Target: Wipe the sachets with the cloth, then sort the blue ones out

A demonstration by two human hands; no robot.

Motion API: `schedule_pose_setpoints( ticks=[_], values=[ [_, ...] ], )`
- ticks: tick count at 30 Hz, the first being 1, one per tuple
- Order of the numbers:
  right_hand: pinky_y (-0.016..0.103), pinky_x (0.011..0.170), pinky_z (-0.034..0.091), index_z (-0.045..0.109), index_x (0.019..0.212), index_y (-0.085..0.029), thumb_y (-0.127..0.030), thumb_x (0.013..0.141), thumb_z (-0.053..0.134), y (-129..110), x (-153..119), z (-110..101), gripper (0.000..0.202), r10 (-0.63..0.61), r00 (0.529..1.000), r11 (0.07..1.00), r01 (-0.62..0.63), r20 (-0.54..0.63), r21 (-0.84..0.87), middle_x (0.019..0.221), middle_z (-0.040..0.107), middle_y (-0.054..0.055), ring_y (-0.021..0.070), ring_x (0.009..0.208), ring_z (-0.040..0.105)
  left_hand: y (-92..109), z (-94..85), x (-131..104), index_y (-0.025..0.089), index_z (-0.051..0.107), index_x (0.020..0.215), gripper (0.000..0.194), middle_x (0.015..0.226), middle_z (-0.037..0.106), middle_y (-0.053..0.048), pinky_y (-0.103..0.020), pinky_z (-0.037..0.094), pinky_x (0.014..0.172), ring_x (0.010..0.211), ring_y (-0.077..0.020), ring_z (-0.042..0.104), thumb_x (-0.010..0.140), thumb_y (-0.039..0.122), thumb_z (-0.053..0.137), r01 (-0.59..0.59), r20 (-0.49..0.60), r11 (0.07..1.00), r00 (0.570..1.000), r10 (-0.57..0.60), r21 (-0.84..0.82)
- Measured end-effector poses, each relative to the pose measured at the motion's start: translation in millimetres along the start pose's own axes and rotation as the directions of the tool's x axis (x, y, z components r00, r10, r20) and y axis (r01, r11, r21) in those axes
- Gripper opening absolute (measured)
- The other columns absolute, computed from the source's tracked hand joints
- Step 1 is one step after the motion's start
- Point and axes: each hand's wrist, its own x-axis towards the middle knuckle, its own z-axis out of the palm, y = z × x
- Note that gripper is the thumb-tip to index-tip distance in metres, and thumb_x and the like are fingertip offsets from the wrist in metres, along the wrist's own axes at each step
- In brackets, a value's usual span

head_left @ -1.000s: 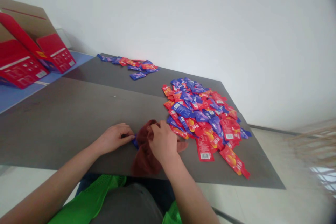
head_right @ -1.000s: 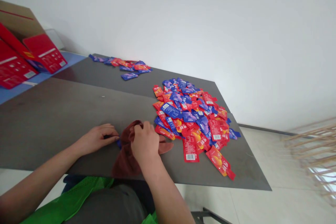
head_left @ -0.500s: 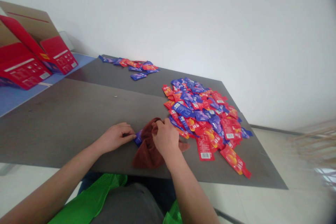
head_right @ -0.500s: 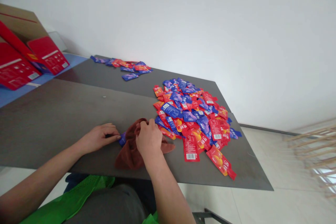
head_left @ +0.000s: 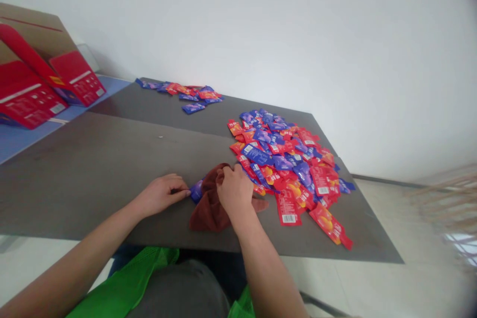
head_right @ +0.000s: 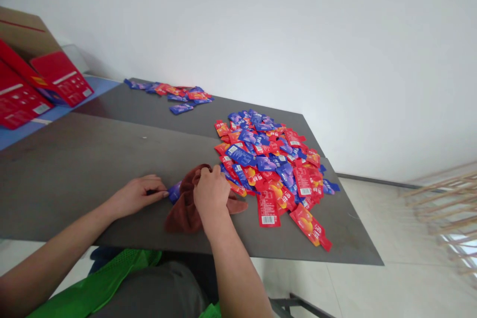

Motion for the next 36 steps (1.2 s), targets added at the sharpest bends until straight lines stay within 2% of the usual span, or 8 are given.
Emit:
schedule_pose_setpoints(
  ticks=[6,10,12,14,21,28,34,36],
  values=[
    [0.027,0.075,0.05,0.069,0.106,-0.029,-0.041,0.101,0.052,-6.2,-9.7,-4.3,0.021,-0.419,0.903,0.907,0.414,0.092,0.075,0.111,0.06,0.005,0.0197,0.099,0.061,-3.9,3.1,1.8,0.021,0.069,0.074,0.036,0.077,0.065,-0.002,-0.029,0.043,0.074,0.08,-0.0189,0.059,0.097,0.042,0.051,0.008,-0.013,1.0,1.0,-0.008,0.008],
    [0.029,0.071,0.051,0.067,0.108,-0.024,-0.038,0.103,0.048,2.0,3.9,11.5,0.025,-0.114,0.992,0.994,0.113,0.057,0.005,0.111,0.06,0.007,0.02,0.092,0.065,-2.7,3.4,4.9,0.021,0.07,0.076,0.035,0.079,0.065,-0.002,-0.029,0.043,0.076,0.082,-0.0191,0.06,0.098,0.041,0.051,0.008,-0.001,0.999,1.0,-0.008,0.044],
    [0.029,0.069,0.051,0.067,0.109,-0.021,-0.036,0.104,0.046,5.7,7.9,13.3,0.026,0.012,1.0,1.0,-0.012,0.028,-0.025,0.111,0.06,0.009,0.0201,0.088,0.067,-1.1,2.9,5.9,0.022,0.07,0.077,0.035,0.079,0.066,-0.002,-0.029,0.043,0.076,0.082,-0.0191,0.06,0.098,0.041,0.05,0.012,0.008,0.999,1.0,-0.013,0.05],
    [0.028,0.069,0.051,0.067,0.11,-0.022,-0.036,0.104,0.045,6.1,6.7,9.5,0.027,0.014,0.999,1.0,-0.014,0.029,-0.013,0.111,0.06,0.01,0.0195,0.087,0.067,-0.3,2.8,5.9,0.022,0.07,0.076,0.035,0.078,0.066,-0.002,-0.029,0.043,0.075,0.082,-0.0193,0.06,0.098,0.041,0.051,0.02,0.004,0.999,1.0,-0.02,0.051],
    [0.028,0.076,0.052,0.068,0.107,-0.028,-0.044,0.101,0.05,-5.8,0.3,-0.6,0.025,-0.305,0.949,0.952,0.302,0.079,0.055,0.111,0.06,0.006,0.0205,0.097,0.064,-4.3,5.2,3.7,0.021,0.068,0.073,0.037,0.077,0.066,-0.002,-0.028,0.043,0.072,0.079,-0.0184,0.06,0.097,0.043,0.051,0.029,-0.026,0.999,0.999,-0.028,0.037],
    [0.03,0.069,0.053,0.068,0.108,-0.022,-0.034,0.103,0.046,4.6,11.4,19.1,0.026,0.051,0.997,0.999,-0.051,0.05,-0.011,0.112,0.061,0.011,0.021,0.086,0.069,-4.0,7.6,12.1,0.022,0.066,0.069,0.042,0.076,0.064,-0.001,-0.028,0.04,0.068,0.076,-0.0182,0.061,0.098,0.049,0.05,0.093,-0.036,0.99,0.995,-0.09,0.104],
    [0.031,0.067,0.051,0.068,0.11,-0.021,-0.035,0.105,0.04,16.1,7.0,2.1,0.031,0.168,0.986,0.986,-0.168,0.008,0.001,0.112,0.061,0.013,0.021,0.081,0.069,-1.4,12.2,23.2,0.022,0.065,0.07,0.045,0.076,0.065,-0.001,-0.028,0.039,0.066,0.074,-0.0192,0.062,0.097,0.054,0.048,0.121,-0.028,0.981,0.993,-0.118,0.153],
    [0.03,0.068,0.051,0.067,0.111,-0.023,-0.037,0.104,0.043,10.9,5.0,-2.8,0.029,0.116,0.993,0.993,-0.116,-0.009,0.033,0.114,0.06,0.011,0.0207,0.085,0.068,-1.5,13.2,23.8,0.022,0.065,0.07,0.044,0.077,0.066,-0.001,-0.028,0.039,0.066,0.074,-0.0191,0.062,0.097,0.053,0.048,0.116,-0.037,0.98,0.993,-0.112,0.159]
  ],
)
